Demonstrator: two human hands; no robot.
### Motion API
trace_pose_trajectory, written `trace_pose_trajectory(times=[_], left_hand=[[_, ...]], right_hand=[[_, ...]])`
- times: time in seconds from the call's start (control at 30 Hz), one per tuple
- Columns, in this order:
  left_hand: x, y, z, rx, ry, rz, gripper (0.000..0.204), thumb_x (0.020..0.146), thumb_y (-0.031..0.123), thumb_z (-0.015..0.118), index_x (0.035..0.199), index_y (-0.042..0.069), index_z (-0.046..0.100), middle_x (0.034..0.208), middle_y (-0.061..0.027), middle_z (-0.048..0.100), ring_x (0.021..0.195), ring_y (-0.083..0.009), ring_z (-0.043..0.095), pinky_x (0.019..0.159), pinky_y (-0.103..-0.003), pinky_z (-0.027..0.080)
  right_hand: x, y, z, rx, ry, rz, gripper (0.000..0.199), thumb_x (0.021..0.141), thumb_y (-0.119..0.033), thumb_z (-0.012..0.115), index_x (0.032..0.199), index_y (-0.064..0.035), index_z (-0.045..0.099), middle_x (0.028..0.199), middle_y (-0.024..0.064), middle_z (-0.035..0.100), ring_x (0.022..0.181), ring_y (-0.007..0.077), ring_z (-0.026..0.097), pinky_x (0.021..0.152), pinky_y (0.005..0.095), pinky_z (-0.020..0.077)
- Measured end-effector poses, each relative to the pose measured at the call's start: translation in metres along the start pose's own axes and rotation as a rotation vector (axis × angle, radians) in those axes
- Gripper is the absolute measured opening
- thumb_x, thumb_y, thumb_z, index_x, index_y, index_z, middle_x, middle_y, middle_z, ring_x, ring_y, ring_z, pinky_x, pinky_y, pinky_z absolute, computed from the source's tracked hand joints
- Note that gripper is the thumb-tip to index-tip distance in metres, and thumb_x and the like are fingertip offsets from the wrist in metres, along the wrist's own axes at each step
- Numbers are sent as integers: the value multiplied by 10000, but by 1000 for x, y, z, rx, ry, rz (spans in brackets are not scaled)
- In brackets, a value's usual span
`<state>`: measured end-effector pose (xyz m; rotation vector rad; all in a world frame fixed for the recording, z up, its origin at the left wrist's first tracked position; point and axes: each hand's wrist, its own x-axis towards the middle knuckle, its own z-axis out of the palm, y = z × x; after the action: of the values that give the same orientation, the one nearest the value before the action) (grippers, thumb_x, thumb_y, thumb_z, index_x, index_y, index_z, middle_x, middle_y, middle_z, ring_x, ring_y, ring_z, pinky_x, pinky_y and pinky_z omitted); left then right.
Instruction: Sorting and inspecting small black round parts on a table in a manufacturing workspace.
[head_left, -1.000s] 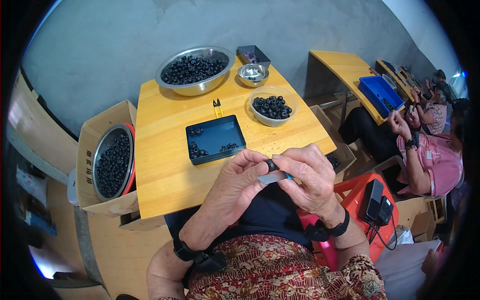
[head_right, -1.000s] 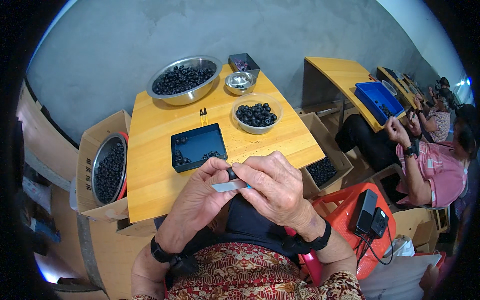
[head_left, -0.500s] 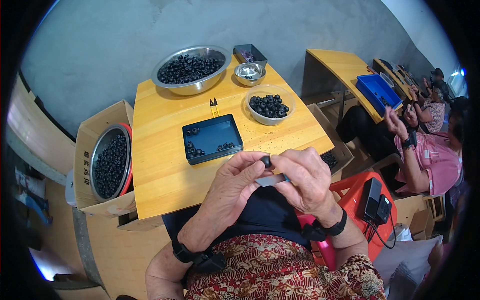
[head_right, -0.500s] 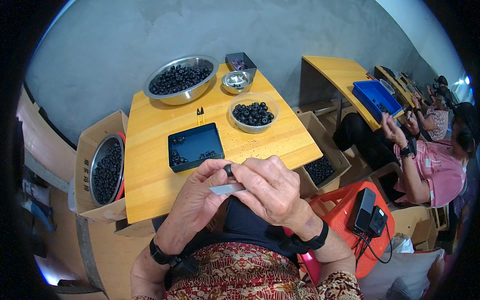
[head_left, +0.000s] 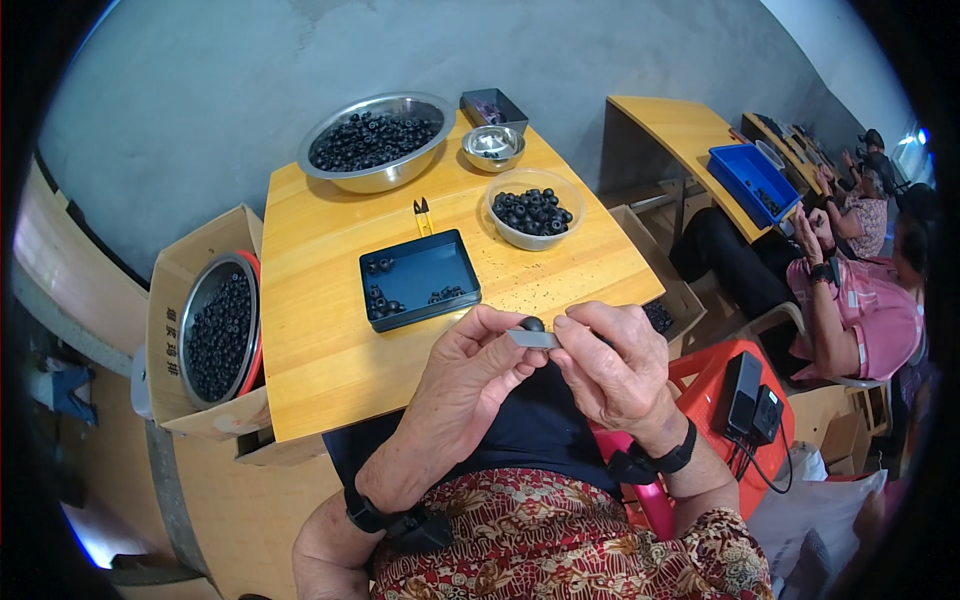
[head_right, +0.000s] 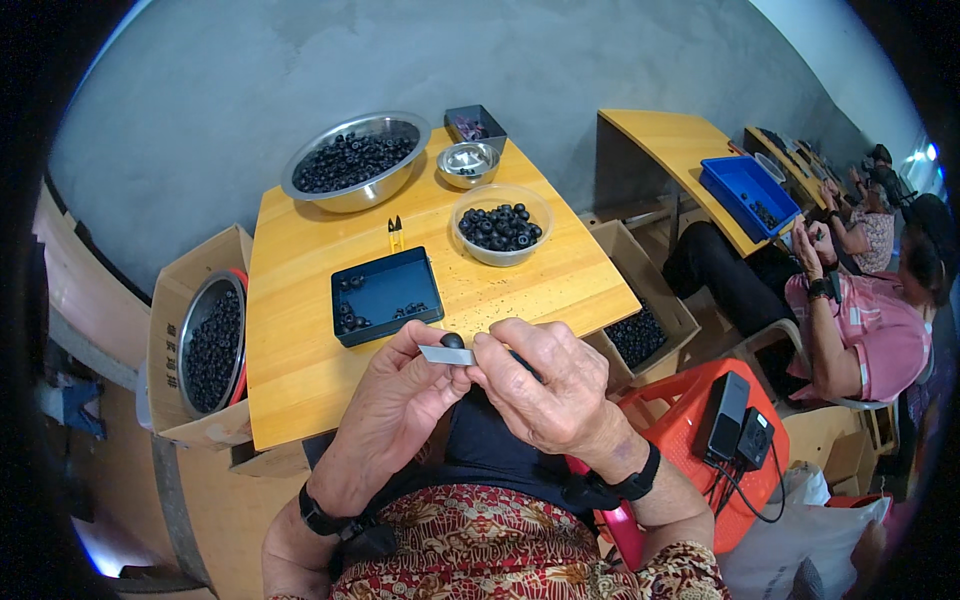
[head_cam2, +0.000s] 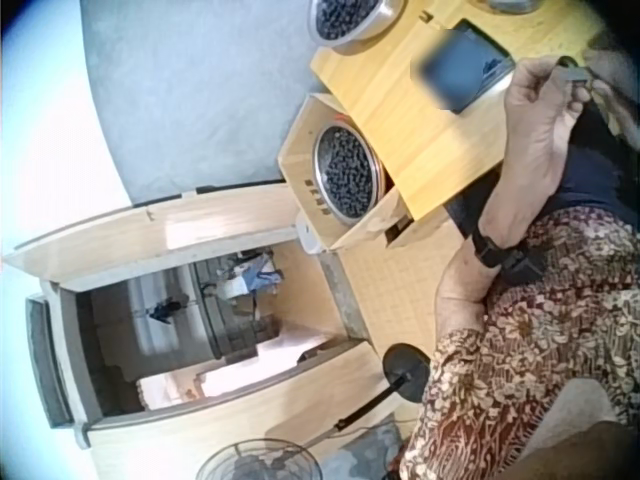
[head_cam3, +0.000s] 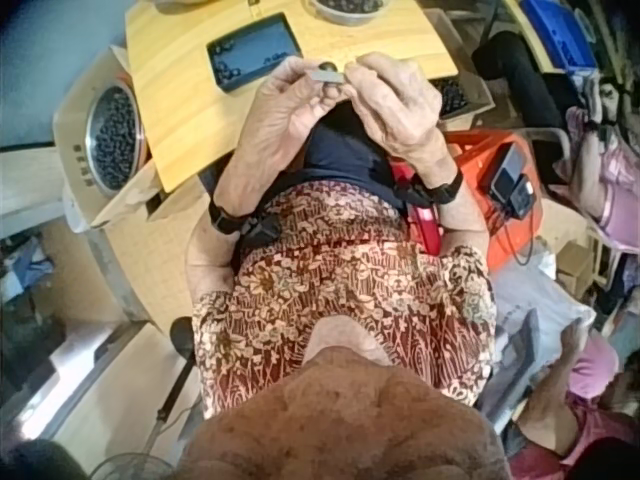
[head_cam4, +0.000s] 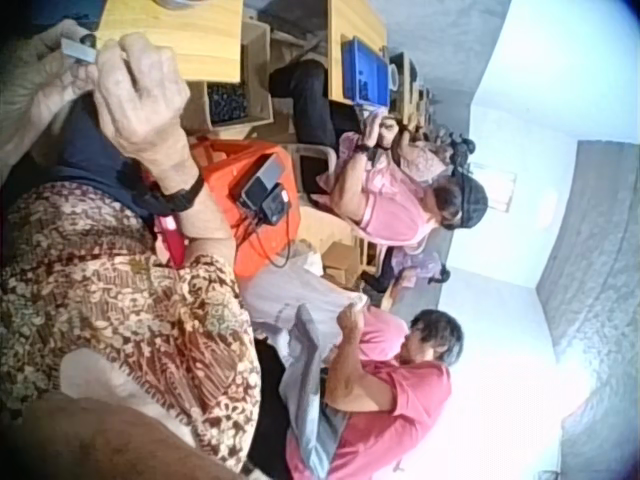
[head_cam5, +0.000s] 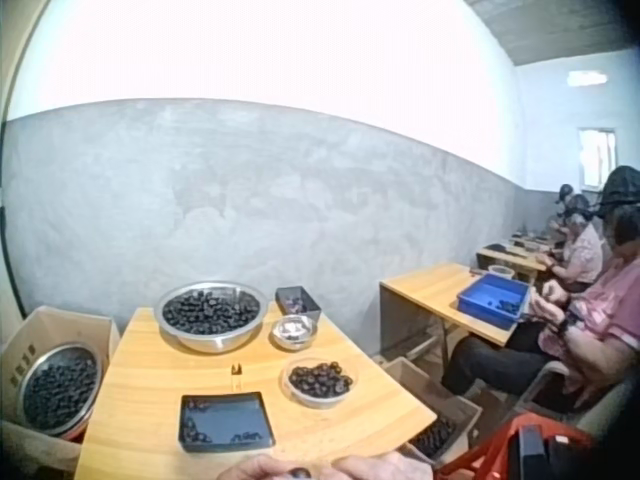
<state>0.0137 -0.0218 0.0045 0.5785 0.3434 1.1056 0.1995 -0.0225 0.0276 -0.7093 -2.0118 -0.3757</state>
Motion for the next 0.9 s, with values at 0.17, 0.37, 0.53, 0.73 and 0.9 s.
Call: trace_pose_trajectory(times=[0.17, 0.37, 0.53, 0.73, 0.9], left_hand=[[1, -2, -5, -67, -63, -23, 181, 920, 96, 669, 1071, 16, 609, 1043, -100, 653, 934, -188, 638, 919, -318, 516], [4, -3, -5, 39, -84, 69, 157, 919, 93, 669, 1045, 16, 617, 1027, -105, 668, 932, -175, 641, 899, -308, 518], [-1, 0, 1, 124, -173, 133, 119, 914, 75, 674, 1002, 16, 620, 1038, -106, 678, 933, -163, 649, 878, -298, 526], [0, 9, 11, 128, -58, 182, 75, 933, 94, 653, 957, 58, 591, 953, -71, 660, 891, -150, 608, 830, -276, 486], [2, 3, -1, 63, -76, 151, 101, 925, 71, 655, 1015, 60, 610, 1014, -73, 667, 941, -158, 631, 875, -297, 508]], right_hand=[[0, 2, 1, -34, 20, -9, 352, 707, -71, 801, 1035, -15, 687, 970, 113, 640, 708, 217, 608, 583, 301, 499], [-1, 2, 3, -57, 32, -47, 326, 712, -66, 784, 1018, -8, 687, 969, 116, 642, 682, 201, 600, 556, 290, 492], [-2, 20, 18, -179, -24, -3, 285, 719, -36, 762, 989, 3, 677, 937, 125, 645, 657, 217, 607, 561, 306, 499], [3, 27, 17, 110, 167, 312, 258, 771, 21, 742, 1019, 2, 673, 924, 141, 660, 787, 285, 650, 670, 339, 523], [9, 2, 1, 292, 123, 325, 349, 723, -27, 803, 1047, 10, 678, 914, 151, 674, 809, 269, 655, 689, 333, 526]])
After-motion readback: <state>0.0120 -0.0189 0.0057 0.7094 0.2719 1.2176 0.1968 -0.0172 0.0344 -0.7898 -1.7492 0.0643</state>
